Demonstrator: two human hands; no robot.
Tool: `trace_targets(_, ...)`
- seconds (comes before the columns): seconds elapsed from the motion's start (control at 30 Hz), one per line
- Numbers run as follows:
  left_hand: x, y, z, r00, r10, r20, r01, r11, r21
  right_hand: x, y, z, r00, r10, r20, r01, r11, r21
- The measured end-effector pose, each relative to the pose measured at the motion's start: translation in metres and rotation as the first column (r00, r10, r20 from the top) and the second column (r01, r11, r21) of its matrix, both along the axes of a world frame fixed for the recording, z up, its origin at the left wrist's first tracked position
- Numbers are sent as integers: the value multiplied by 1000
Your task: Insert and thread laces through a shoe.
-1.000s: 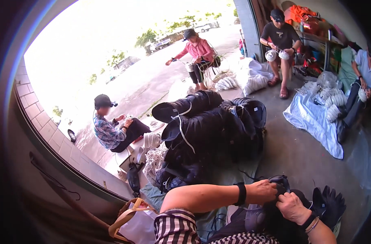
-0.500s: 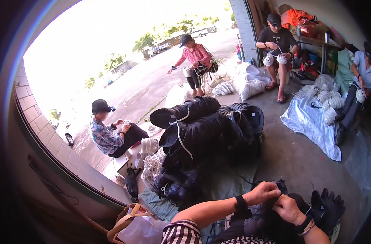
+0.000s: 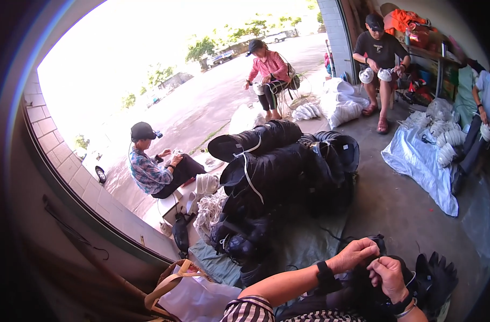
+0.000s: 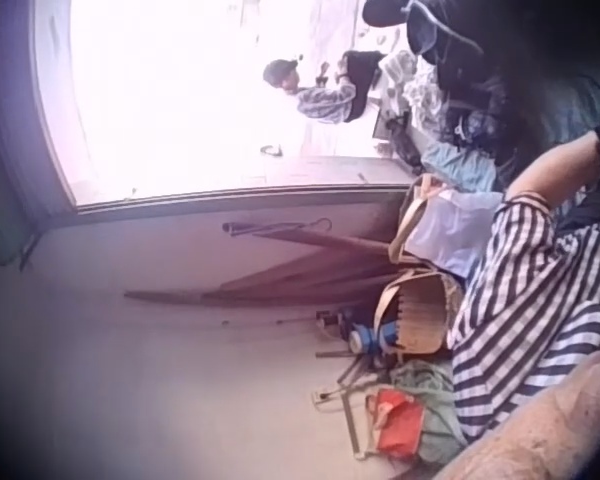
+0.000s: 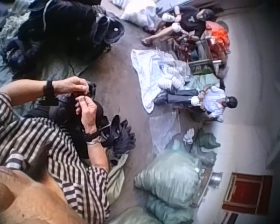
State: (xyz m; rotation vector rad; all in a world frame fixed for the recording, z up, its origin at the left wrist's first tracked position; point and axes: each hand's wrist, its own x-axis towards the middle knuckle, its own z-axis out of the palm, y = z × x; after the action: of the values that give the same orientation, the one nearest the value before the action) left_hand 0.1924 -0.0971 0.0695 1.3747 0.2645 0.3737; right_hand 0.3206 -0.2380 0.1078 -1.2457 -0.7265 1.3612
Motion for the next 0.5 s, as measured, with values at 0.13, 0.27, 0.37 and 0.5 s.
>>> trace_targets(0.13, -1, -12, 22, 994, -108, 20, 84, 868, 489, 3, -30, 72, 997, -17, 78, -24, 868, 495)
trace_targets(0.27, 3, -35, 46, 849, -527, 43, 526, 850, 38, 11, -39, 77, 975, -89, 202, -10, 896, 445)
trace_targets(0.37, -4, -34, 49, 997, -69, -25, 71, 992, 103, 33, -49, 50, 980, -164, -116, 197, 900, 388)
trace_targets(0.5, -70, 70, 20, 732, 667, -142, -681, 702, -210, 134, -94, -21, 816, -571, -87, 577, 808, 118)
